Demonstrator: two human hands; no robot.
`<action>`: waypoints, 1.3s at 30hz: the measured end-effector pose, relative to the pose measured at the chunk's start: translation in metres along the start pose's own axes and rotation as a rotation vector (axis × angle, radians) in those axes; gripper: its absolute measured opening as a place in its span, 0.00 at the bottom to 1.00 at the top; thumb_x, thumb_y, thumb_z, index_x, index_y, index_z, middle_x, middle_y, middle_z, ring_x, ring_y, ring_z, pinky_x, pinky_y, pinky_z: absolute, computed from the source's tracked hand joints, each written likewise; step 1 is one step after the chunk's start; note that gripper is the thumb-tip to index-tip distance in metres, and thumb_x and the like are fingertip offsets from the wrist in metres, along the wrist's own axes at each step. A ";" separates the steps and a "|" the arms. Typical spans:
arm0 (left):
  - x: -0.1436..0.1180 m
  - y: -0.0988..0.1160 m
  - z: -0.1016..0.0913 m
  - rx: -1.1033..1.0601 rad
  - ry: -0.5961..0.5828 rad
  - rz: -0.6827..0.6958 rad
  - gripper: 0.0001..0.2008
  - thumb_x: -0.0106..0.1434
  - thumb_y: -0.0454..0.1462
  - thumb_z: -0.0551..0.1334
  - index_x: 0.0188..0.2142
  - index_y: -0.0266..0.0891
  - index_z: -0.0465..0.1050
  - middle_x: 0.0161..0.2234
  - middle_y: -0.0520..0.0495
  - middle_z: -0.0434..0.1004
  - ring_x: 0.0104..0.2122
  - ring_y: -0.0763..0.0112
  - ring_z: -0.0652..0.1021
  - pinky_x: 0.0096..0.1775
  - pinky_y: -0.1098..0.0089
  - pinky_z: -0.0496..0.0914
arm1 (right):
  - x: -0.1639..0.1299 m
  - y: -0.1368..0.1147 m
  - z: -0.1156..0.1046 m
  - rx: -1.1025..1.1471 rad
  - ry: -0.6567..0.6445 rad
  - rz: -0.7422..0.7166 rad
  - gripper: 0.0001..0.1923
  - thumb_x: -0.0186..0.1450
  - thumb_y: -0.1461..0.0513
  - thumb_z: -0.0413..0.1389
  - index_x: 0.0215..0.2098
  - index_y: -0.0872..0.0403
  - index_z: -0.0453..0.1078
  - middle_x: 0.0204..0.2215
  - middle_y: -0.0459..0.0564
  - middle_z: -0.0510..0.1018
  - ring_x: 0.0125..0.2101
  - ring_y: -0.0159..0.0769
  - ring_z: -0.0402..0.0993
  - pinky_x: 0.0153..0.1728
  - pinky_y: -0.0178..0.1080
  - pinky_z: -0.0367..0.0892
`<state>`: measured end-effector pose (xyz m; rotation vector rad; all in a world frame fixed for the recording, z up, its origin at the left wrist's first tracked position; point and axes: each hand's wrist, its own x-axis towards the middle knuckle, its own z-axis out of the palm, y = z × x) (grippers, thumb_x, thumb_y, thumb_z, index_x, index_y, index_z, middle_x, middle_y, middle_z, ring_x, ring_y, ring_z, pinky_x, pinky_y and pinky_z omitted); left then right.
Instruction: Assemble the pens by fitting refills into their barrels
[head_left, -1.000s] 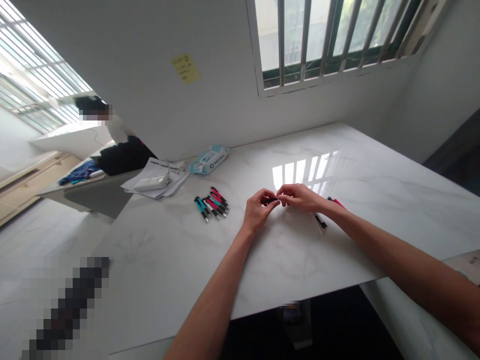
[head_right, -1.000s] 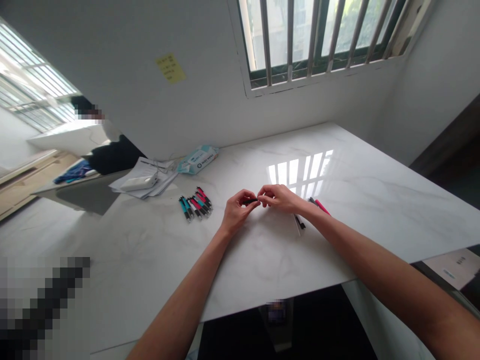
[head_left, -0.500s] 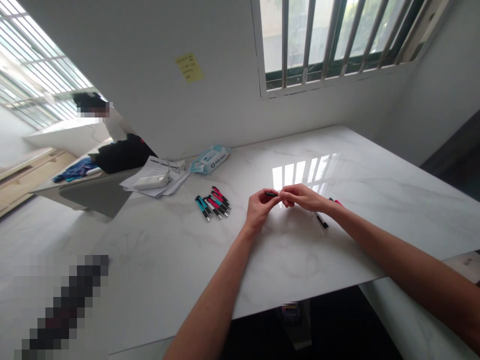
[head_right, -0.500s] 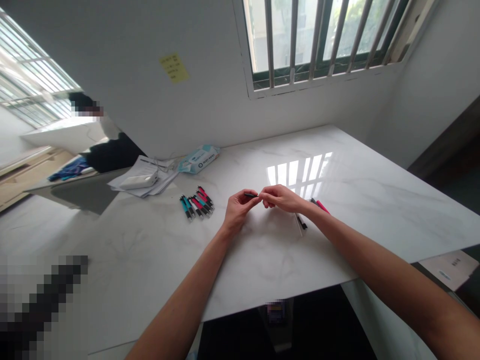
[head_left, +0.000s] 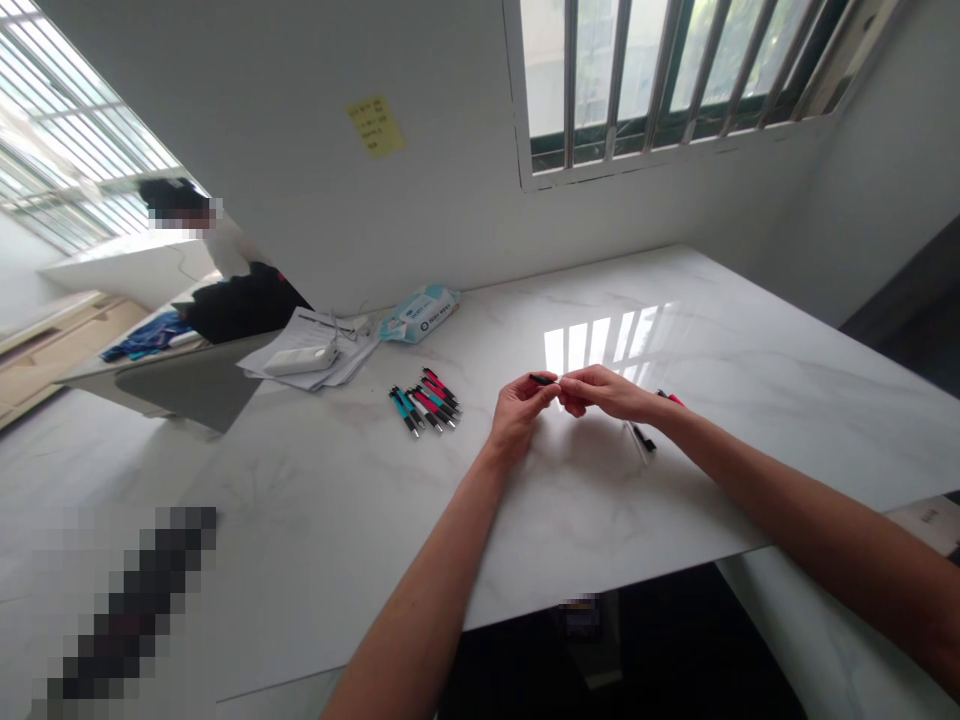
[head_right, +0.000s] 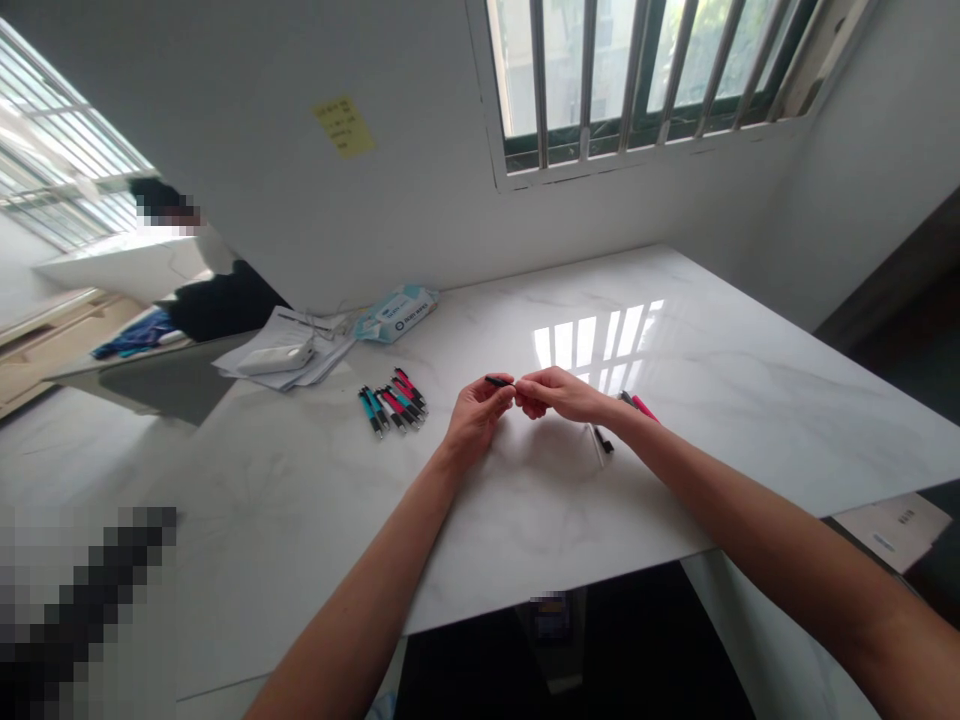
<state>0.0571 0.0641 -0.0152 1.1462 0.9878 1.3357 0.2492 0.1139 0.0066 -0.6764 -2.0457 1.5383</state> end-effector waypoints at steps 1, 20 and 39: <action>0.000 0.000 0.000 -0.007 0.006 -0.021 0.23 0.52 0.52 0.77 0.40 0.39 0.80 0.33 0.47 0.81 0.35 0.69 0.79 0.41 0.67 0.72 | -0.001 -0.003 -0.001 -0.053 0.011 -0.005 0.28 0.72 0.40 0.51 0.32 0.54 0.73 0.28 0.50 0.77 0.30 0.35 0.71 0.36 0.40 0.68; -0.001 0.007 0.004 0.010 -0.029 -0.124 0.24 0.52 0.50 0.77 0.42 0.36 0.84 0.32 0.45 0.81 0.31 0.72 0.75 0.39 0.69 0.70 | -0.095 -0.022 -0.049 -0.768 -0.133 0.235 0.49 0.56 0.53 0.71 0.73 0.38 0.58 0.61 0.53 0.75 0.60 0.54 0.68 0.57 0.52 0.68; -0.002 0.004 0.008 0.146 -0.204 -0.049 0.21 0.58 0.53 0.72 0.39 0.36 0.84 0.35 0.46 0.82 0.33 0.69 0.74 0.41 0.67 0.66 | -0.062 -0.025 0.020 -0.829 0.333 -0.197 0.45 0.65 0.61 0.67 0.74 0.38 0.53 0.69 0.50 0.67 0.65 0.49 0.66 0.63 0.54 0.69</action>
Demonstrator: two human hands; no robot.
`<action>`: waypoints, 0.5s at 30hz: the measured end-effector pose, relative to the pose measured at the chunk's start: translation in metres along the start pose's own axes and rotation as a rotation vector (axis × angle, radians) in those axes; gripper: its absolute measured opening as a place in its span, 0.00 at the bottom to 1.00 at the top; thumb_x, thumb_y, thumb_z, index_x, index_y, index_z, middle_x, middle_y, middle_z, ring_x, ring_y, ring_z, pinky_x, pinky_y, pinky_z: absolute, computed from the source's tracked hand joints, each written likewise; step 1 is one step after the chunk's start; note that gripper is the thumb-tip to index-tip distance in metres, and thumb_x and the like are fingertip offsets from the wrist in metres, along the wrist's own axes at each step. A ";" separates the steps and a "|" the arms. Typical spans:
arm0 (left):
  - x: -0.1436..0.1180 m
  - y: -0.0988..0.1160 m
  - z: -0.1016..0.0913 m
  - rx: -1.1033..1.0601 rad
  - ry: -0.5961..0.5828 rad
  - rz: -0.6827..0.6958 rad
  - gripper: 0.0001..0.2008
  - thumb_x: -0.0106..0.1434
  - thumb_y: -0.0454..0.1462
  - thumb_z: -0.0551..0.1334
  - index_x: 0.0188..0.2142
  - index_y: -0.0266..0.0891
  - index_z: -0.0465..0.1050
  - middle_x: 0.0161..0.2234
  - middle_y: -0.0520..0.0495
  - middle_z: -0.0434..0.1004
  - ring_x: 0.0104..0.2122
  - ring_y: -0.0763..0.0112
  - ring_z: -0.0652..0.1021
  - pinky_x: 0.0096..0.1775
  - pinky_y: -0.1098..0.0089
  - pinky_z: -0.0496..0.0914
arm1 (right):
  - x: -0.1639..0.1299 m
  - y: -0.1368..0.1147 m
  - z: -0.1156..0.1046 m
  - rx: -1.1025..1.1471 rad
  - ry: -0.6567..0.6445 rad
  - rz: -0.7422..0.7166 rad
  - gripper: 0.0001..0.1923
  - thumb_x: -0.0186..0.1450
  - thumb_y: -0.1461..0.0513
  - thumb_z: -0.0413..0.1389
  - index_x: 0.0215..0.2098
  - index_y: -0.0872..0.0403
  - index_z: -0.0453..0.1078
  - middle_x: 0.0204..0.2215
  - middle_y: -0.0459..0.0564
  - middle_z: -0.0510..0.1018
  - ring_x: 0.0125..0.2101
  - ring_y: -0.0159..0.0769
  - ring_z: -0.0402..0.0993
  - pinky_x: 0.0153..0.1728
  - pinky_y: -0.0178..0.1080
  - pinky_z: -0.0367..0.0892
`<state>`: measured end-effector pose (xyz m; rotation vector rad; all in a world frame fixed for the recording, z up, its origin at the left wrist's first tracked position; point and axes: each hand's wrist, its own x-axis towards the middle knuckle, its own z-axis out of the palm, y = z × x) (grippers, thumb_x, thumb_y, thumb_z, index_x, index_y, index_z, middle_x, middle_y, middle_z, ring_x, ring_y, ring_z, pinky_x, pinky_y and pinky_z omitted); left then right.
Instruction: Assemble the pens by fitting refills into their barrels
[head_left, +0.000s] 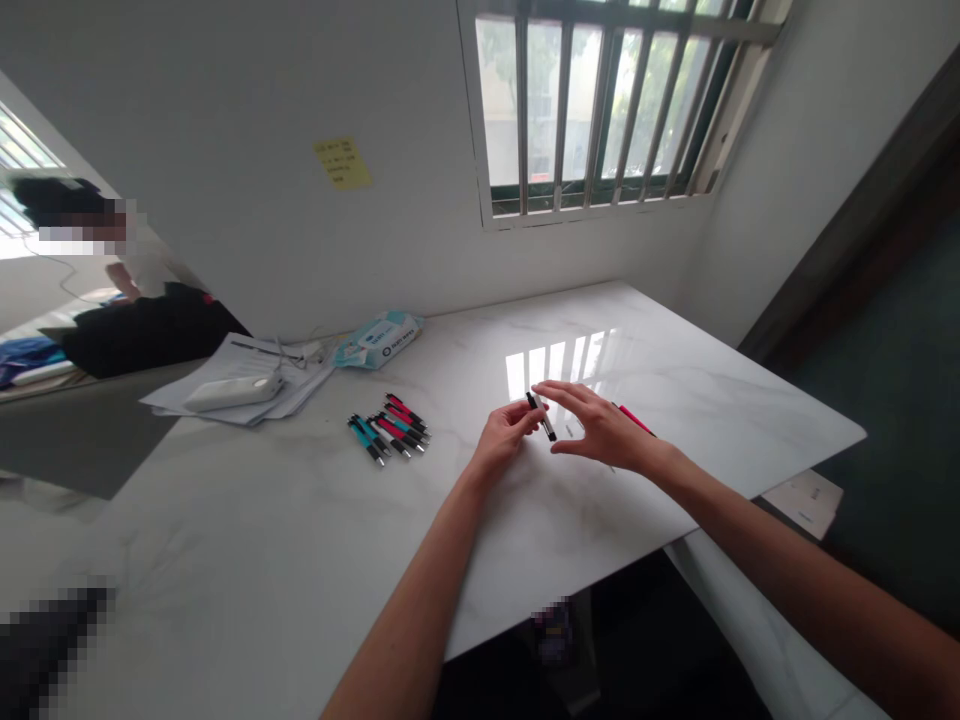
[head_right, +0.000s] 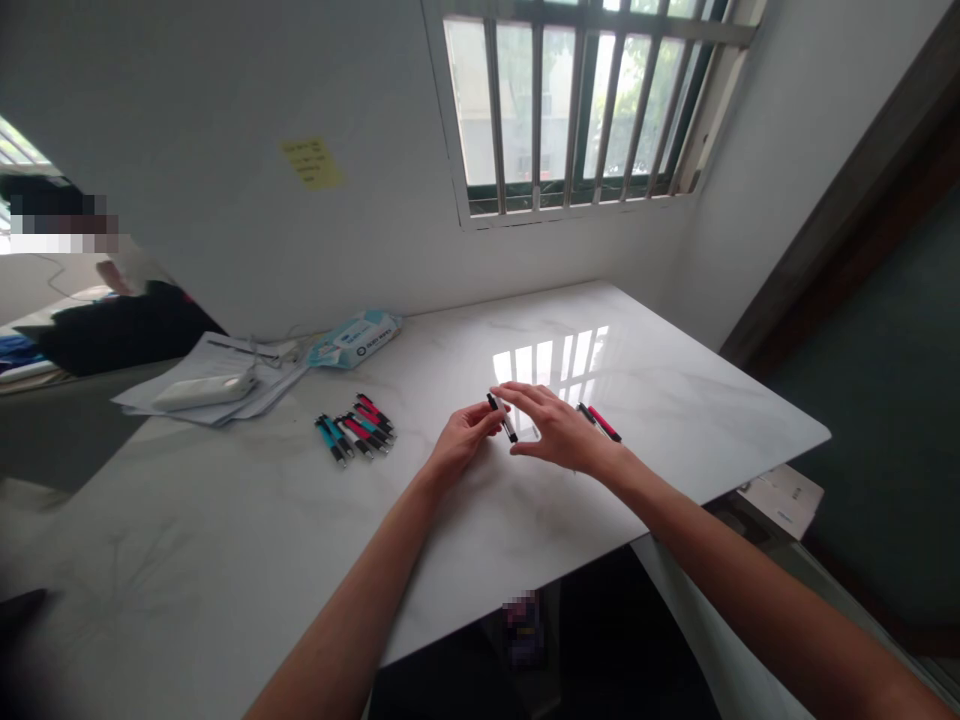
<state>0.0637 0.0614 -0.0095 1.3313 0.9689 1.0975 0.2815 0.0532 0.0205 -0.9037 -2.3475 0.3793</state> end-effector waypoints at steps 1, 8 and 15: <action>0.001 -0.002 0.000 -0.019 0.010 -0.013 0.22 0.58 0.53 0.72 0.41 0.36 0.84 0.37 0.44 0.83 0.35 0.68 0.75 0.42 0.67 0.66 | -0.004 0.004 -0.001 -0.024 0.006 0.052 0.41 0.65 0.59 0.68 0.72 0.40 0.58 0.66 0.51 0.70 0.63 0.50 0.69 0.60 0.54 0.71; 0.004 -0.009 0.001 -0.105 0.041 -0.057 0.24 0.57 0.51 0.74 0.44 0.35 0.83 0.41 0.39 0.85 0.39 0.65 0.79 0.45 0.65 0.68 | -0.032 0.034 -0.001 -0.141 -0.113 0.308 0.10 0.66 0.55 0.65 0.44 0.49 0.80 0.37 0.50 0.82 0.37 0.43 0.79 0.40 0.44 0.72; 0.003 -0.009 0.001 -0.101 0.040 -0.062 0.23 0.57 0.50 0.74 0.45 0.34 0.84 0.39 0.40 0.84 0.36 0.68 0.77 0.43 0.66 0.68 | -0.037 0.036 0.008 -0.037 -0.073 0.301 0.07 0.68 0.62 0.58 0.35 0.50 0.79 0.32 0.47 0.83 0.31 0.37 0.77 0.37 0.40 0.70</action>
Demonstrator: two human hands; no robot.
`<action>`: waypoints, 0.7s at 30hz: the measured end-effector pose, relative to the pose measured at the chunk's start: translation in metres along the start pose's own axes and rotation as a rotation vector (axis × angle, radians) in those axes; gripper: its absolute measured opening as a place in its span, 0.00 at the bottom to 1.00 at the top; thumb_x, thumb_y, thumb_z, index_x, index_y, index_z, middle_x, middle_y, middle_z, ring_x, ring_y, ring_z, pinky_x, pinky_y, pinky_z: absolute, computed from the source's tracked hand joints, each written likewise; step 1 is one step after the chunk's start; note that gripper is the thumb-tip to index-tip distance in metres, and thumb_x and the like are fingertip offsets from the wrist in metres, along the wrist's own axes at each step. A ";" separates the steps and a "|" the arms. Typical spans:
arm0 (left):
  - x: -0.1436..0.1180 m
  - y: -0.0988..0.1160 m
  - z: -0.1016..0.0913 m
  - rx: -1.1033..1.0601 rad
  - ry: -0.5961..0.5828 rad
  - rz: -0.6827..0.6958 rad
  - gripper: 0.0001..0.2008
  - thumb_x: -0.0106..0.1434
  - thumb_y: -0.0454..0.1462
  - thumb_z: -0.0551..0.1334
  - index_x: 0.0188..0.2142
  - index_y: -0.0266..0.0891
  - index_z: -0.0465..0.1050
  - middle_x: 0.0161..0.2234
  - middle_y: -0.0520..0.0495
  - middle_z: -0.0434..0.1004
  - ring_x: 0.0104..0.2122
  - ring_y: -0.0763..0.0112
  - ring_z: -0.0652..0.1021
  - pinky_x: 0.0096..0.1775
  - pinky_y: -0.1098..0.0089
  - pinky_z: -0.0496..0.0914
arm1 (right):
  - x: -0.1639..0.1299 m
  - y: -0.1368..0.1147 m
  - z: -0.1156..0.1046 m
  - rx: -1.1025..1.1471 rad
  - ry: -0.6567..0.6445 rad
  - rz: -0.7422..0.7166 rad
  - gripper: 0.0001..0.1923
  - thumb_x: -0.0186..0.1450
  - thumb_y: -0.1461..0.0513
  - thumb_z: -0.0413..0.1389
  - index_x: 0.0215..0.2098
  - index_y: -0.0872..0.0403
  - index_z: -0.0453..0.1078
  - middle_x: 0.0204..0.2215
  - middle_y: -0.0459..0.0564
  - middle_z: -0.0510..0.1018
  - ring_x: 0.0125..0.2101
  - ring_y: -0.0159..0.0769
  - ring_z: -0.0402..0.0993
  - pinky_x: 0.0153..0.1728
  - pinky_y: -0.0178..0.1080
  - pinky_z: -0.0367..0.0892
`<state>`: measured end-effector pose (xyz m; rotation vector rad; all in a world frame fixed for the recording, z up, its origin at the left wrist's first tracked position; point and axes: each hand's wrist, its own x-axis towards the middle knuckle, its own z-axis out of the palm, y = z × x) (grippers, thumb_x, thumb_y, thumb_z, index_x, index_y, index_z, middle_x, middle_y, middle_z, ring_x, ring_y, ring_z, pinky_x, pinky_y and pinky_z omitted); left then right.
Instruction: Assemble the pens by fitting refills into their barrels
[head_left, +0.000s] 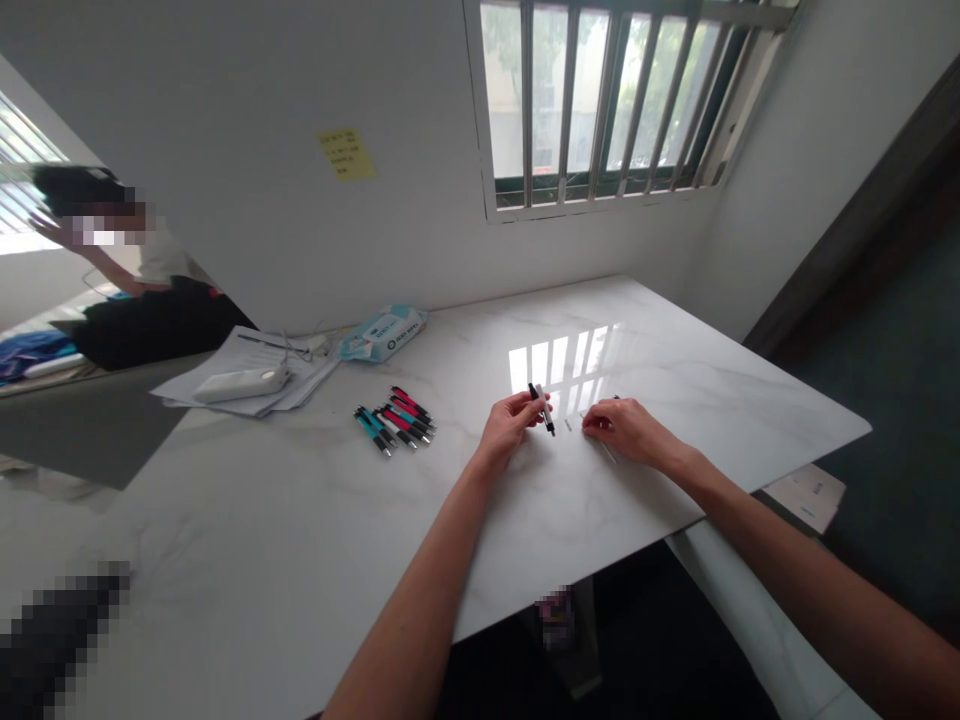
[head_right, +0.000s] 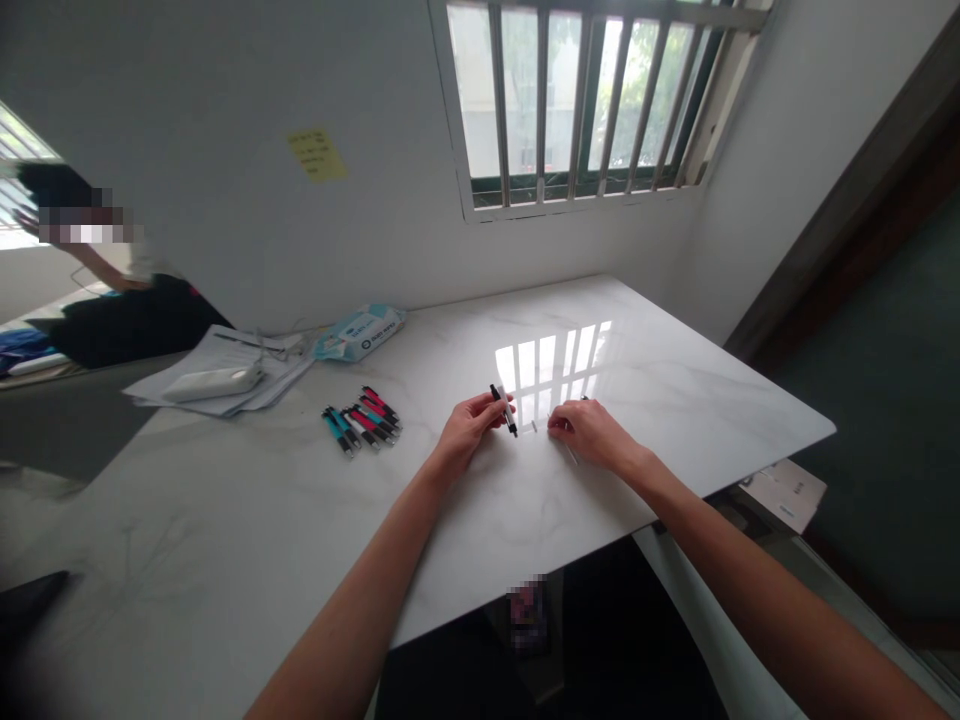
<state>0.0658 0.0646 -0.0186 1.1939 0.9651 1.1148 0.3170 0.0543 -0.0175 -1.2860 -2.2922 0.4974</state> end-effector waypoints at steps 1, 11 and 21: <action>0.000 0.000 0.000 -0.004 0.000 -0.003 0.23 0.57 0.50 0.74 0.45 0.34 0.84 0.39 0.40 0.84 0.36 0.68 0.77 0.43 0.67 0.68 | 0.000 -0.001 0.000 0.010 0.012 -0.007 0.07 0.68 0.62 0.58 0.35 0.50 0.79 0.32 0.47 0.83 0.32 0.37 0.77 0.37 0.40 0.70; -0.001 0.001 0.004 0.057 -0.056 0.014 0.21 0.56 0.49 0.74 0.41 0.34 0.85 0.35 0.43 0.82 0.34 0.69 0.75 0.40 0.68 0.67 | 0.018 -0.022 -0.016 0.061 0.133 0.108 0.14 0.71 0.57 0.53 0.41 0.50 0.82 0.33 0.47 0.85 0.30 0.36 0.77 0.36 0.39 0.70; -0.004 0.003 0.006 0.088 -0.106 0.025 0.20 0.57 0.50 0.73 0.40 0.34 0.85 0.36 0.42 0.83 0.35 0.66 0.77 0.42 0.66 0.69 | 0.039 -0.033 -0.012 0.479 0.293 0.124 0.11 0.65 0.52 0.65 0.40 0.50 0.79 0.37 0.50 0.87 0.39 0.43 0.85 0.47 0.47 0.79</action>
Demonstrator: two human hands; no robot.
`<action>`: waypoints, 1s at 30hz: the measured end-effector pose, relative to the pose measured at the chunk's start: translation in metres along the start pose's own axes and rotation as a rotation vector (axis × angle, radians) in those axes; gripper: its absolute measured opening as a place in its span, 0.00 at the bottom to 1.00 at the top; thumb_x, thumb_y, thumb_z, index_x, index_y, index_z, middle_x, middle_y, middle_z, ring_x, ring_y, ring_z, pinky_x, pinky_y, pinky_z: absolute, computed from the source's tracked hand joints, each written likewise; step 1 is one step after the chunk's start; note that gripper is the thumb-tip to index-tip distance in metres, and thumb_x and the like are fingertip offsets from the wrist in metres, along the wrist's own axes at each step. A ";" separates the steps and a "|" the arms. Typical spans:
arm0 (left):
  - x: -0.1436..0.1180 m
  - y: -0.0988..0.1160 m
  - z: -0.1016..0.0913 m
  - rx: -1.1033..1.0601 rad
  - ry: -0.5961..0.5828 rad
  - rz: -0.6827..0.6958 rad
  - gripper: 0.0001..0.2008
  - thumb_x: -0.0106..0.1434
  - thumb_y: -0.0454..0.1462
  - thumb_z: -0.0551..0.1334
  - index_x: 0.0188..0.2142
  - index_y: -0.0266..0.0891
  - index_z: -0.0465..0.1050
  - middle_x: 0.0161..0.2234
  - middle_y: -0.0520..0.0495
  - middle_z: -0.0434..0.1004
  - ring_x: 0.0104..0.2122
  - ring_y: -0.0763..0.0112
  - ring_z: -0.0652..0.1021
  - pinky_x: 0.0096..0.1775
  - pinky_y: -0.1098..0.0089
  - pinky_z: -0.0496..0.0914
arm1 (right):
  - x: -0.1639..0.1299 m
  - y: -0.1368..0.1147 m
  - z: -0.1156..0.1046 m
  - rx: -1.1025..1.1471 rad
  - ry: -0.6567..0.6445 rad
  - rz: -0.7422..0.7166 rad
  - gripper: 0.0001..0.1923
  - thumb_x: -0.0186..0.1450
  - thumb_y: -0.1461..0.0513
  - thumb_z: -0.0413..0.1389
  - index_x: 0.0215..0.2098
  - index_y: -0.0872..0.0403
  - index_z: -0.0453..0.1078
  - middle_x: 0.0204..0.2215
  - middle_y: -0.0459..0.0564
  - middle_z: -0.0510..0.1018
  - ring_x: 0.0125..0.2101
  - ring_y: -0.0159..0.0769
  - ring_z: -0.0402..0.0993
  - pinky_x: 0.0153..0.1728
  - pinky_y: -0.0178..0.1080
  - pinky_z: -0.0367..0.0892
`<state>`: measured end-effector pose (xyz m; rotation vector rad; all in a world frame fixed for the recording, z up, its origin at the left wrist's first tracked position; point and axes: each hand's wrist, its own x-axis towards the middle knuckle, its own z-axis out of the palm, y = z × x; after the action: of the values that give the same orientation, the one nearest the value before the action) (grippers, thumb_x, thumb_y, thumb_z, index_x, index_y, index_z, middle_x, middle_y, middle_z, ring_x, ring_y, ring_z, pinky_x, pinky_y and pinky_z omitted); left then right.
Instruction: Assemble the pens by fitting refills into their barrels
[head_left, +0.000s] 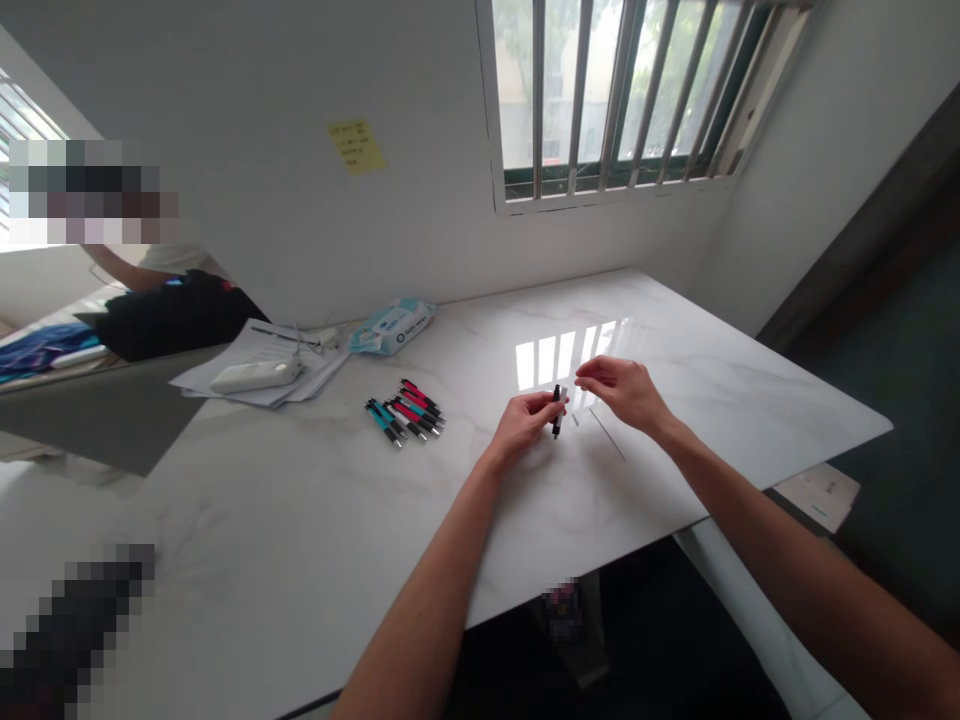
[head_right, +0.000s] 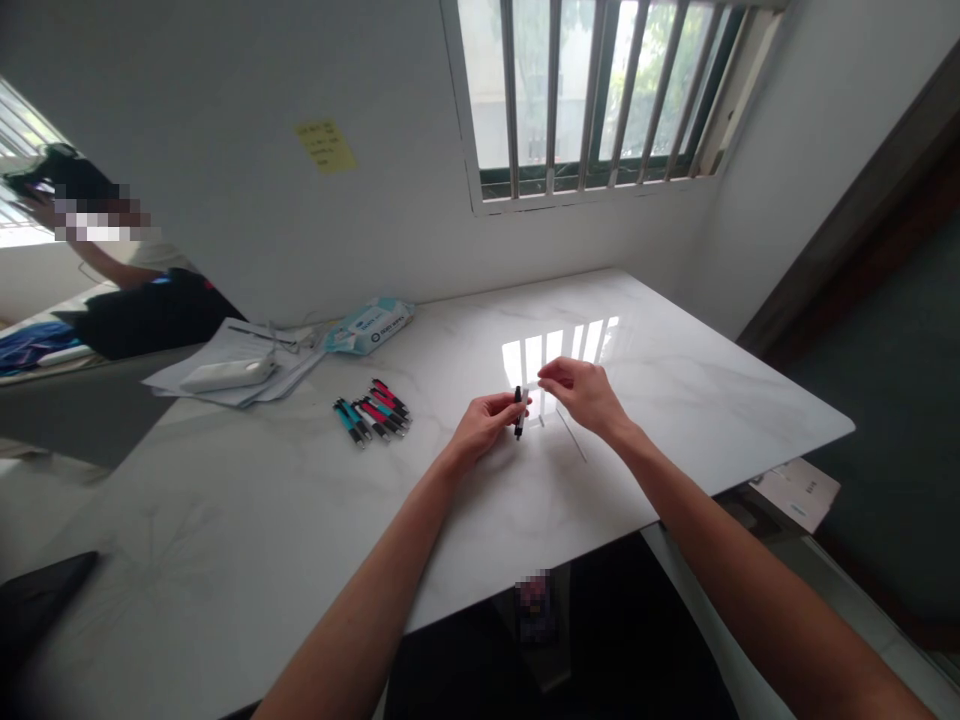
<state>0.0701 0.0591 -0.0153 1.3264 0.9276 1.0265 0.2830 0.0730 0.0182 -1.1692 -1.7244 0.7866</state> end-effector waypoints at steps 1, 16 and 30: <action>0.000 0.000 0.000 0.002 -0.004 0.003 0.21 0.57 0.50 0.73 0.39 0.35 0.85 0.36 0.42 0.83 0.35 0.66 0.77 0.42 0.66 0.69 | 0.001 -0.002 0.003 0.083 0.025 0.008 0.13 0.64 0.51 0.66 0.40 0.51 0.78 0.37 0.51 0.87 0.39 0.43 0.85 0.47 0.47 0.79; 0.000 -0.001 0.003 -0.003 -0.033 0.060 0.19 0.56 0.50 0.75 0.34 0.34 0.83 0.30 0.46 0.79 0.31 0.70 0.73 0.37 0.67 0.65 | -0.013 -0.018 0.031 0.219 0.021 0.010 0.16 0.64 0.48 0.66 0.38 0.51 0.76 0.34 0.50 0.86 0.36 0.42 0.84 0.37 0.42 0.78; 0.000 -0.006 0.002 -0.053 -0.033 0.061 0.22 0.56 0.50 0.75 0.41 0.34 0.85 0.35 0.43 0.82 0.34 0.67 0.76 0.40 0.66 0.68 | -0.008 -0.002 0.035 0.350 0.091 0.049 0.22 0.60 0.44 0.68 0.38 0.52 0.75 0.37 0.53 0.87 0.38 0.44 0.85 0.44 0.47 0.81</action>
<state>0.0725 0.0589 -0.0213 1.3302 0.8339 1.0659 0.2518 0.0639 0.0030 -0.9926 -1.4186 1.0035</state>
